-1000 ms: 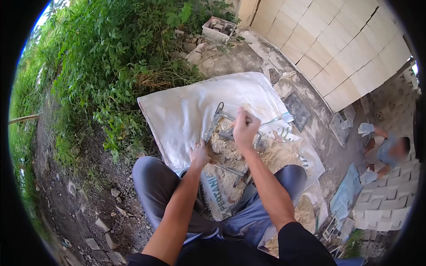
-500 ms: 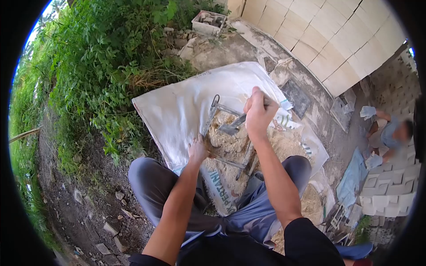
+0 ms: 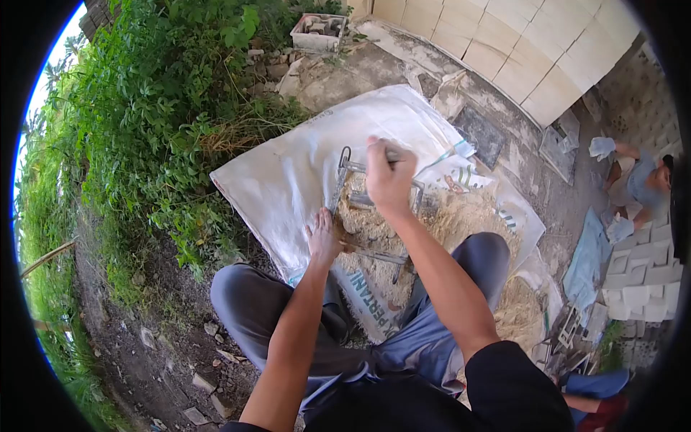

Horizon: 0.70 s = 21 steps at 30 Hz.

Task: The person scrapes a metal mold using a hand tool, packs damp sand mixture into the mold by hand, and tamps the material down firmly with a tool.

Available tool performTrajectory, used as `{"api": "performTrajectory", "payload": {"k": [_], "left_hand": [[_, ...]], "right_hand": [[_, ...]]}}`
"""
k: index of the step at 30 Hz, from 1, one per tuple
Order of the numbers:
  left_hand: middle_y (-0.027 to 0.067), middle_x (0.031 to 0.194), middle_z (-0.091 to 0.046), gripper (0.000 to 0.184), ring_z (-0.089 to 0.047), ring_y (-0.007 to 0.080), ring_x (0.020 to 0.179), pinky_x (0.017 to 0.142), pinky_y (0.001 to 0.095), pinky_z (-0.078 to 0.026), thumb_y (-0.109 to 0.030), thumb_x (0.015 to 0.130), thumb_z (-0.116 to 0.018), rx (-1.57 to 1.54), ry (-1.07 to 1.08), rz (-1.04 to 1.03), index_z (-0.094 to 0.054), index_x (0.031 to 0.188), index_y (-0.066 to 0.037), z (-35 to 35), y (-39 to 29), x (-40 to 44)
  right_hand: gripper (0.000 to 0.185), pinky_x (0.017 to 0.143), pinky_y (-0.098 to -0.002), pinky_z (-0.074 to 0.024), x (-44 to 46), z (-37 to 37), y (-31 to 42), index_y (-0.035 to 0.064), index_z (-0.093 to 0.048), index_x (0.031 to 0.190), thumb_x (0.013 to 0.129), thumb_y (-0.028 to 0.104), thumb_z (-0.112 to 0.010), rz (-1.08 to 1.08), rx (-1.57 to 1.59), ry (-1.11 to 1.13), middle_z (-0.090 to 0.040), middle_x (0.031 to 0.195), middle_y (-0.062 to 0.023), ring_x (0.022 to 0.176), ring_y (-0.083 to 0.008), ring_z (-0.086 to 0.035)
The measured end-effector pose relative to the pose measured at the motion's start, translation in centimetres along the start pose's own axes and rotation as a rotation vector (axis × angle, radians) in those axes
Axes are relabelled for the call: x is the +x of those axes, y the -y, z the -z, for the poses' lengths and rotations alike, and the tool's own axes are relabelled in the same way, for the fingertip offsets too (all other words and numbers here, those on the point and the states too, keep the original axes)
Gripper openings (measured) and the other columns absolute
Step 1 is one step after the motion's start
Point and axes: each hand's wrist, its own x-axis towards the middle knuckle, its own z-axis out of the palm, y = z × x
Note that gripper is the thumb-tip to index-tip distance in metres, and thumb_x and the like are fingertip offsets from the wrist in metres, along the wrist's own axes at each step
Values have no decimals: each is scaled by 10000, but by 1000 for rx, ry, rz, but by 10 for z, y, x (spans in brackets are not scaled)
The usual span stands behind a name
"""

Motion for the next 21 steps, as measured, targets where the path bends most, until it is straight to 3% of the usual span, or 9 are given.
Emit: {"api": "performTrajectory", "payload": {"k": [3, 6, 10, 13, 15, 21], "left_hand": [[104, 1540, -125, 1357, -118, 266, 1423, 1125, 524, -152, -356, 432, -891, 46, -84, -65, -75, 1464, -24, 11, -11, -2], [31, 1556, -65, 1314, -91, 239, 1429, 1125, 536, -153, -307, 457, -884, 156, -42, -169, -84, 1476, -88, 7, -15, -2], [44, 1559, -40, 1222, -83, 224, 1431, 1124, 523, -168, -293, 547, -844, 171, -16, -136, -81, 1476, -76, 8, -16, -4], [52, 1559, -33, 1219, -79, 227, 1431, 1123, 521, -173, -270, 534, -850, 150, -31, -161, -98, 1473, -71, 7, -16, -4], [58, 1559, -22, 1240, -76, 230, 1432, 1121, 523, -177, -258, 516, -860, 163, -118, -192, -95, 1474, -74, -7, -12, 9], [55, 1559, -25, 1240, -91, 240, 1429, 1113, 518, -207, -247, 515, -862, 101, -9, -150, -96, 1476, -81, 10, -17, -3]], "right_hand": [[417, 419, -261, -200, -19, 2, -65, 21, -460, 531, 921, 150, -528, -14, -150, 64, -361, 471, 71, 447, -19, -284], [412, 415, -261, -205, -5, 4, -49, 20, -470, 530, 918, 147, -528, -86, -89, 57, -375, 468, 63, 451, -14, -305], [415, 412, -263, -204, 11, 7, -17, 15, -471, 526, 914, 148, -531, -74, -76, -54, -383, 464, 57, 448, -13, -317], [402, 387, -252, -212, 2, 13, -36, 63, -488, 505, 903, 112, -498, 90, -41, 79, -400, 442, 41, 373, -31, -296], [406, 411, -256, -198, -8, 10, -70, 16, -469, 515, 900, 129, -534, -132, -148, 53, -379, 461, 60, 436, -19, -301], [401, 399, -253, -224, 29, 34, -21, 69, -436, 509, 891, 141, -534, -169, 104, 216, -402, 463, 46, 420, -25, -329]]}}
